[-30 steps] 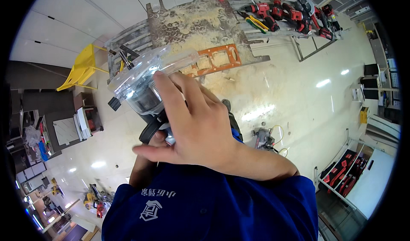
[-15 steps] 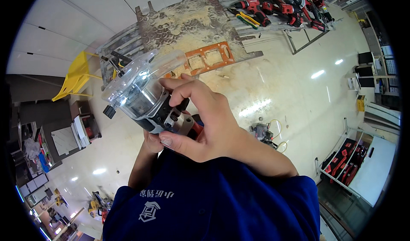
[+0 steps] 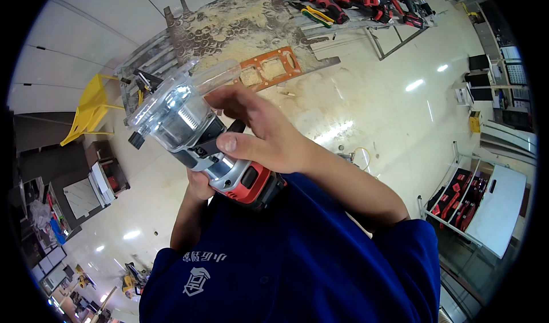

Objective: The person uses a cordless router to hollow out a rectangular recess in a wooden board clamped to a workbench. They repeatedly guide the tool along the marked area, removing material and creating wood shavings.

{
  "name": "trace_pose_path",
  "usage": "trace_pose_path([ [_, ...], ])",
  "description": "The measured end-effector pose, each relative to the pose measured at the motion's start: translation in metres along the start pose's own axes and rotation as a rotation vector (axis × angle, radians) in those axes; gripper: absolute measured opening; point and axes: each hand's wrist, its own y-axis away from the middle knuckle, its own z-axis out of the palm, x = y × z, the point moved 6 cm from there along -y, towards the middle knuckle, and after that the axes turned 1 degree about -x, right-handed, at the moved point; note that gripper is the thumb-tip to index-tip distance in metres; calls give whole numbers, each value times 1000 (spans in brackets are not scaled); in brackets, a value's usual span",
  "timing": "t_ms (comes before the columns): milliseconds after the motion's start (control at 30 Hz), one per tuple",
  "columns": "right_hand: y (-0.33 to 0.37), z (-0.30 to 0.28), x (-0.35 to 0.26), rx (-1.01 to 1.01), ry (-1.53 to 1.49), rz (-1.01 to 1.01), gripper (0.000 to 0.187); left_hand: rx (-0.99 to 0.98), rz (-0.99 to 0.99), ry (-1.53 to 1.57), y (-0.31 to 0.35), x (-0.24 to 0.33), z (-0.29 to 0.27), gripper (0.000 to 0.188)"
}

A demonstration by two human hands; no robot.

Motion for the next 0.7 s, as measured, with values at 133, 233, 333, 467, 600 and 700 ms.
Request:
trace_pose_path([
  [133,3,-2,12,-105,-60,140,73,-57,9,10,-3,-2,2,90],
  [233,0,-2,14,-65,-123,244,75,-55,-31,-3,2,-22,-11,97],
  [333,-3,-7,18,-68,-10,270,91,-52,-71,-41,5,-40,-18,107],
  [467,-9,-13,21,27,30,292,63,-11,-59,45,13,-56,-37,99],
  [600,-4,-33,62,227,-268,482,36,-196,-37,108,-10,-34,0,104],
  [700,3,-30,39,187,-415,275,46,-92,-131,-13,-20,-30,2,118],
])
